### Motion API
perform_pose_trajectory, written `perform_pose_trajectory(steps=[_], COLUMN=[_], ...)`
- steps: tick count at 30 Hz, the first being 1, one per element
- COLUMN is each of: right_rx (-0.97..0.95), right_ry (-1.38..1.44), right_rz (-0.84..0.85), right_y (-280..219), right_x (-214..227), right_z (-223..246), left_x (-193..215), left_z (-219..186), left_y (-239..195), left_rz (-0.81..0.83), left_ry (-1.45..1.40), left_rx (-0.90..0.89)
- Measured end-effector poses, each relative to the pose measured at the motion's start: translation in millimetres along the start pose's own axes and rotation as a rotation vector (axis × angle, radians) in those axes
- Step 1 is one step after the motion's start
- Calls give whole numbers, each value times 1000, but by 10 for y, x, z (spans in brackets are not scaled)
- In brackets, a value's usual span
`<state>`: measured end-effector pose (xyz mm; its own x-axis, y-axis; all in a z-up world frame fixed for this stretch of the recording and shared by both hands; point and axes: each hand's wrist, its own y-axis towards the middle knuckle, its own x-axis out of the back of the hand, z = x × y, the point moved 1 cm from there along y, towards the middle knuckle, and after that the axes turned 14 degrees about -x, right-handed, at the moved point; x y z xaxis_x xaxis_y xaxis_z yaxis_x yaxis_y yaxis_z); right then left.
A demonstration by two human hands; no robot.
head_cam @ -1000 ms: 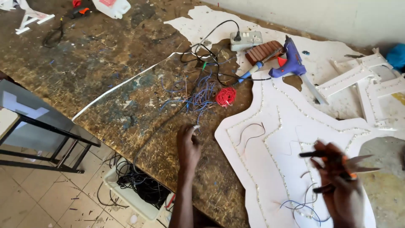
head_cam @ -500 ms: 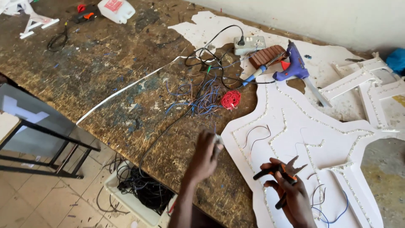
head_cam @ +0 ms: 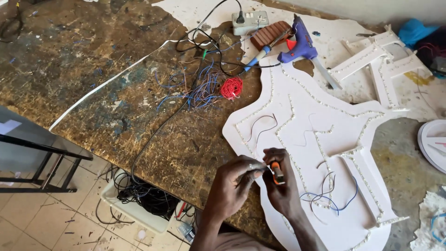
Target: A person is wiring a guitar-shaped sign by stripping insulation from wires and positioning them on the sign base.
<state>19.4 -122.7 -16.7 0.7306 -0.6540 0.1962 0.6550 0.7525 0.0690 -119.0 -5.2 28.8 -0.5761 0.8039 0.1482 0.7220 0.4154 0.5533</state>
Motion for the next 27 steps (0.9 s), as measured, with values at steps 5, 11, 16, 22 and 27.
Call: perform_pose_trajectory(steps=[5,11,16,22,27], right_rx=[183,221,239,267,247], right_ry=[-63,-142,-210,-269,-394], right_rz=[-53,-167,-211,-208,-266], right_y=[14,8,-4,-19,-78], right_x=[-59,-21,3,-11,-76], right_z=[92,47,60,60,124], left_x=[-68,-115,-121,-112,-68], left_z=[-204,-310,-355,-305,-336], left_y=[37,118,178,90,-1], left_rz=[-14,-31,-34,-40,-73], left_ry=[-78,-54,-44,-82,-57], left_rx=[-45,18,1,-44,-72])
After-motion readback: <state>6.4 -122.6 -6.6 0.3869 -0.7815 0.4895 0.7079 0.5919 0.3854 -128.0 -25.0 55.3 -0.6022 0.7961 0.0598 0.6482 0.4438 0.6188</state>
